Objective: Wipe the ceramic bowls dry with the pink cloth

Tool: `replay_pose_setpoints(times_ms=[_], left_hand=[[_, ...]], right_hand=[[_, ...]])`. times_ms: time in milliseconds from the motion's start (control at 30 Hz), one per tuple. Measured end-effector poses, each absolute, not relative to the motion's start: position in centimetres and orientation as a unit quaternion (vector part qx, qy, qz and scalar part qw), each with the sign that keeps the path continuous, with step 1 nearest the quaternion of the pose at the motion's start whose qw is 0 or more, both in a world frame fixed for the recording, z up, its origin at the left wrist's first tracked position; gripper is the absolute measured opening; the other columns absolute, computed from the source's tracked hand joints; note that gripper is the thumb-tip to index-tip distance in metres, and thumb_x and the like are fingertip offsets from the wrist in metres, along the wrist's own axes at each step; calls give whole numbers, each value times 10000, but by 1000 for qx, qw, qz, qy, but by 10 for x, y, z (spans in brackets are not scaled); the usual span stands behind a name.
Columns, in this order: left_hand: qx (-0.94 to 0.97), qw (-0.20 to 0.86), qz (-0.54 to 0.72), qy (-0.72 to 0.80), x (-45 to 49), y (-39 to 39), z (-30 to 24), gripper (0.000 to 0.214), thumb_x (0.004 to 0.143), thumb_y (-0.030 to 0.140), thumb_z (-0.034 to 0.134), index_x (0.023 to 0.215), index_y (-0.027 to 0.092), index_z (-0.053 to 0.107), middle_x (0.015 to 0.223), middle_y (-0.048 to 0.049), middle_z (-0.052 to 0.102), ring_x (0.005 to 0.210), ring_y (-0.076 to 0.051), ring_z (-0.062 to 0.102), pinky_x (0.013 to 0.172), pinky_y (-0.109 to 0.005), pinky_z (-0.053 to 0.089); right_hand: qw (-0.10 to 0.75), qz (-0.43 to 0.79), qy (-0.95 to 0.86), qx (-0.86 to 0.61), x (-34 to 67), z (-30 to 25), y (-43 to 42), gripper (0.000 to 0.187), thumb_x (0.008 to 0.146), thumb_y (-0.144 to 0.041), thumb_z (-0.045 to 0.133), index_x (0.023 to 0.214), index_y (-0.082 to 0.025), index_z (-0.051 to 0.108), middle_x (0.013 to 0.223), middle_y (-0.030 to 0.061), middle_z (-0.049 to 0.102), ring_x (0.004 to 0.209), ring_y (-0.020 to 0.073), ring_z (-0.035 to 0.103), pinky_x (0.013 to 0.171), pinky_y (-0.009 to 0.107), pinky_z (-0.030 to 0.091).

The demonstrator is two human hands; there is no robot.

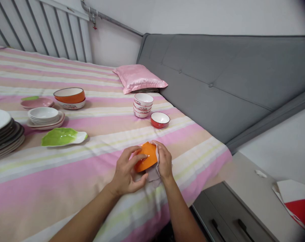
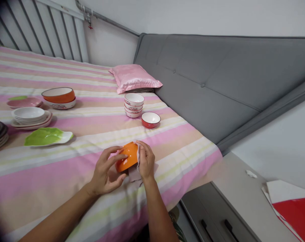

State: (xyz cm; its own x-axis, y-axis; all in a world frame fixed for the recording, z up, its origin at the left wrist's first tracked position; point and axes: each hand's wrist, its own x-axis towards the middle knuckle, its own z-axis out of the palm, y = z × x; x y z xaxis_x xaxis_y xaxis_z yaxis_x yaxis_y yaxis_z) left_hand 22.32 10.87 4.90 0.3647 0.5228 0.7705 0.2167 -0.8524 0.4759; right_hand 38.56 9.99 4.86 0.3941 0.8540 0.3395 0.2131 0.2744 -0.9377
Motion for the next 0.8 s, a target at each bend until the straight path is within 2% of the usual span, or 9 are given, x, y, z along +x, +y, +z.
replay_pose_setpoints(times_ms=[367, 800], left_hand=[[837, 152, 486, 202, 222, 108, 47, 523, 700, 288, 646, 1209, 233, 542, 1320, -137, 404, 1208, -336, 442, 984, -527, 418], [828, 138, 512, 180, 222, 106, 52, 469, 676, 266, 631, 1144, 258, 604, 1267, -123, 476, 1126, -328, 522, 924, -513, 468]], right_hand=[[633, 251, -493, -542, 387, 46, 101, 334, 897, -327, 406, 1021, -186, 683, 1092, 65, 691, 1054, 200, 606, 968, 362, 437], [635, 257, -487, -542, 386, 47, 100, 334, 895, -347, 416, 1020, -194, 686, 1089, 65, 693, 1053, 203, 609, 968, 365, 438]])
